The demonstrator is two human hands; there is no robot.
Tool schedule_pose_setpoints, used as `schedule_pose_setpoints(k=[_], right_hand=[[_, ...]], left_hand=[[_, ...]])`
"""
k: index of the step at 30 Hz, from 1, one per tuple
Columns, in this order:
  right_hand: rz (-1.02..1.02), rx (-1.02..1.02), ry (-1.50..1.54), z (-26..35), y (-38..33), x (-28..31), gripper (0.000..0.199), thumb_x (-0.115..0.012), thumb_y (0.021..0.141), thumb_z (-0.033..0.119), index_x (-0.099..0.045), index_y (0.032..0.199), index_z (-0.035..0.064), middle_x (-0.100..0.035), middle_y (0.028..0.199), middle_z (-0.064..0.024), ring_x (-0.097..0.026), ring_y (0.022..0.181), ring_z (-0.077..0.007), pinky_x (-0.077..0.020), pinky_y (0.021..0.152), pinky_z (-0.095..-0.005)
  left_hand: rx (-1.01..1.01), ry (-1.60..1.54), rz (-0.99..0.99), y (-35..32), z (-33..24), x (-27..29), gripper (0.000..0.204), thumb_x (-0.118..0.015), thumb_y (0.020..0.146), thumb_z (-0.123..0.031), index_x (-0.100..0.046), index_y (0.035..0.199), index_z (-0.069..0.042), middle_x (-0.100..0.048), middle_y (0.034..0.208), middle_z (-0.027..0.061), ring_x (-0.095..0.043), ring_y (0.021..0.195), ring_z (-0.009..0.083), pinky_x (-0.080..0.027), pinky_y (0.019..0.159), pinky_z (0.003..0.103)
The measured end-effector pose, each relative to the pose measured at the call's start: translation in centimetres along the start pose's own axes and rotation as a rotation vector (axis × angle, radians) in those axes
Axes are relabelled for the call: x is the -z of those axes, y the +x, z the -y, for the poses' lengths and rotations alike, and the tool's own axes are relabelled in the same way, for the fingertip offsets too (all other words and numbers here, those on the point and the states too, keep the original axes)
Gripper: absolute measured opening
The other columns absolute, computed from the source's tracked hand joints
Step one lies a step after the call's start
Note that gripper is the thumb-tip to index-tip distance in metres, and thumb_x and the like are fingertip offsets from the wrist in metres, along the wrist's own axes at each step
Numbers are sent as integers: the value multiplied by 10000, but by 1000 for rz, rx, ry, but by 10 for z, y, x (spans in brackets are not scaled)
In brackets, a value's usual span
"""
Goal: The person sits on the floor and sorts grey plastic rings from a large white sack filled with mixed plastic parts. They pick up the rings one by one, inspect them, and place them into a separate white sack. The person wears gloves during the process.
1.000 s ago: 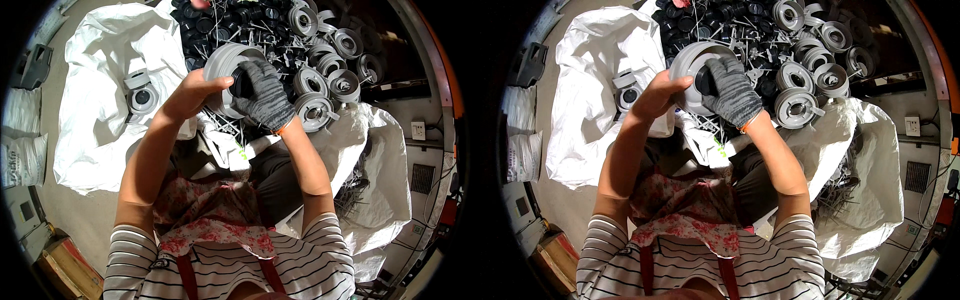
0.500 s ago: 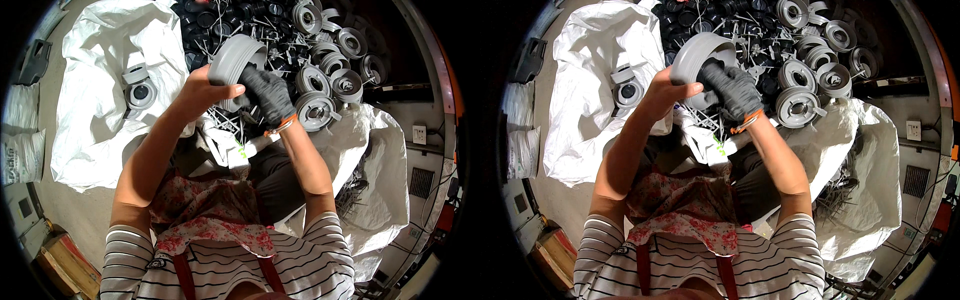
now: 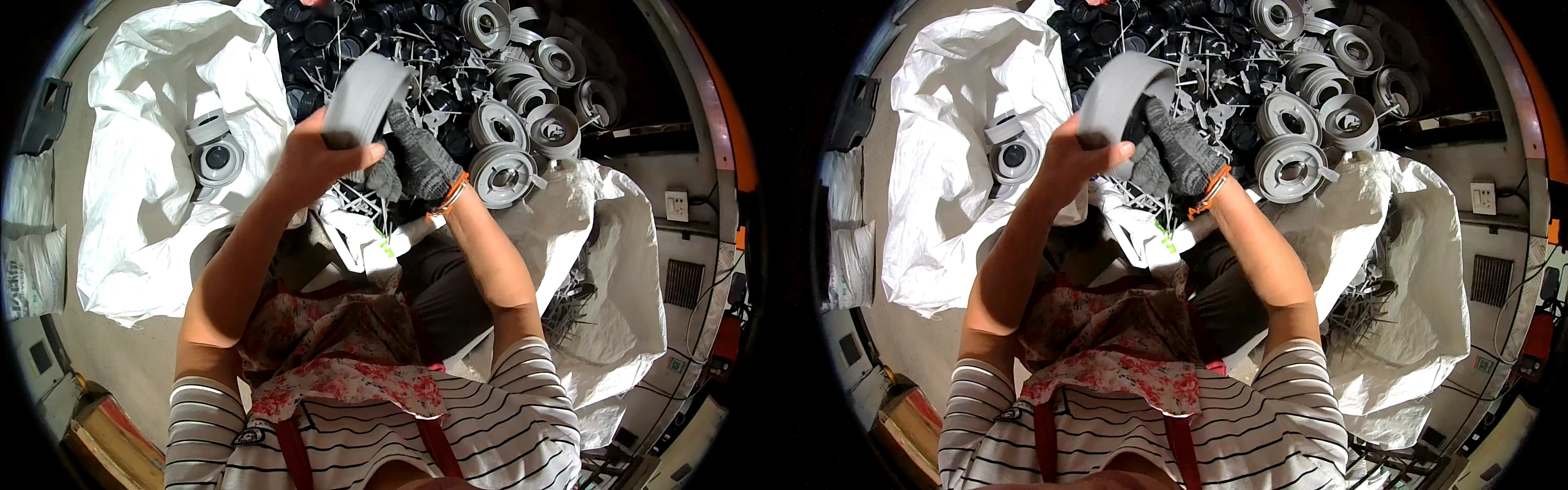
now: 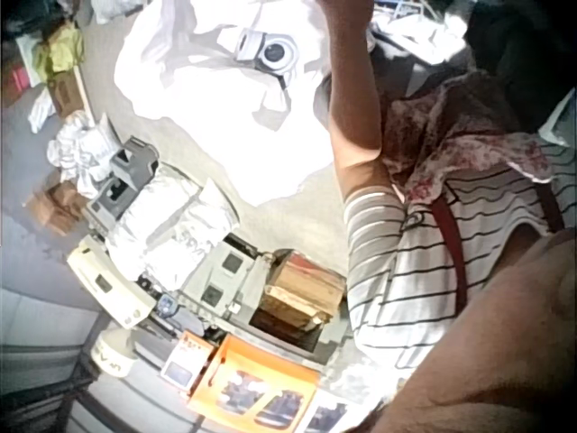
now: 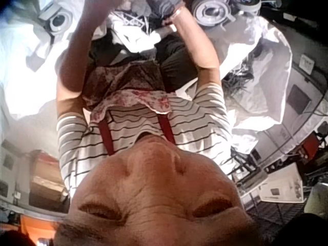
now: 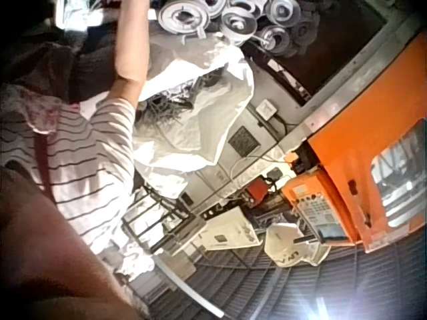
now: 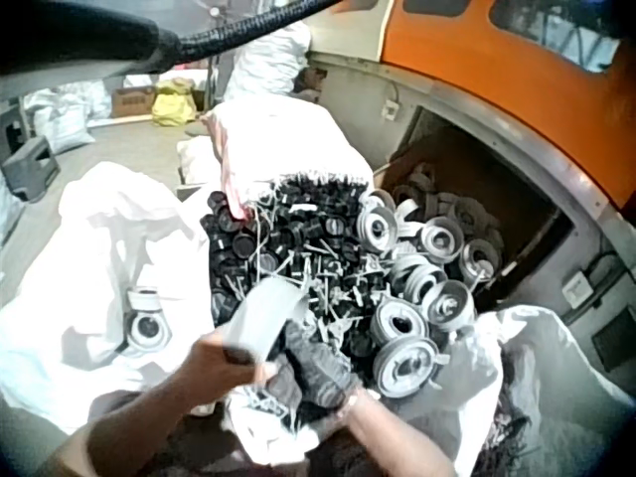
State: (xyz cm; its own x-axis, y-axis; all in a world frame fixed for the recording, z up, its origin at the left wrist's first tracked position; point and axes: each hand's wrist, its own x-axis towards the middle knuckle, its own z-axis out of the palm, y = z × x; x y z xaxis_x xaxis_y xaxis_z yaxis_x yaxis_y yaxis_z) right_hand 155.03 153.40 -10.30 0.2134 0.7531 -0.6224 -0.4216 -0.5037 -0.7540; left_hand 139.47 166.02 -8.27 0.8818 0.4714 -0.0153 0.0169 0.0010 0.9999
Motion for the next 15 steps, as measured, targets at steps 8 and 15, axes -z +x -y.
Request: schedule_pose_setpoints(k=[8,15], right_hand=[[29,-89,135,7,9,2,489,-475,936,436,-566,1117,-8,-643,1034,-170,-619,963,-302,-483,836,-401],[-1091,32,-1408,15,28,154,640,-571,817,483,-504,1248,14,-568,1177,-248,-552,1092,-376,-434,932,-419]], left_hand=[[-3,141,-113,-11,-11,10,711,-792,684,-235,-484,1287,-18,-622,755,37,-567,663,98,-476,633,239],[-286,479,-801,9,4,41,656,-743,733,-272,-487,1229,72,-489,1284,241,-459,1210,297,-341,1027,366]])
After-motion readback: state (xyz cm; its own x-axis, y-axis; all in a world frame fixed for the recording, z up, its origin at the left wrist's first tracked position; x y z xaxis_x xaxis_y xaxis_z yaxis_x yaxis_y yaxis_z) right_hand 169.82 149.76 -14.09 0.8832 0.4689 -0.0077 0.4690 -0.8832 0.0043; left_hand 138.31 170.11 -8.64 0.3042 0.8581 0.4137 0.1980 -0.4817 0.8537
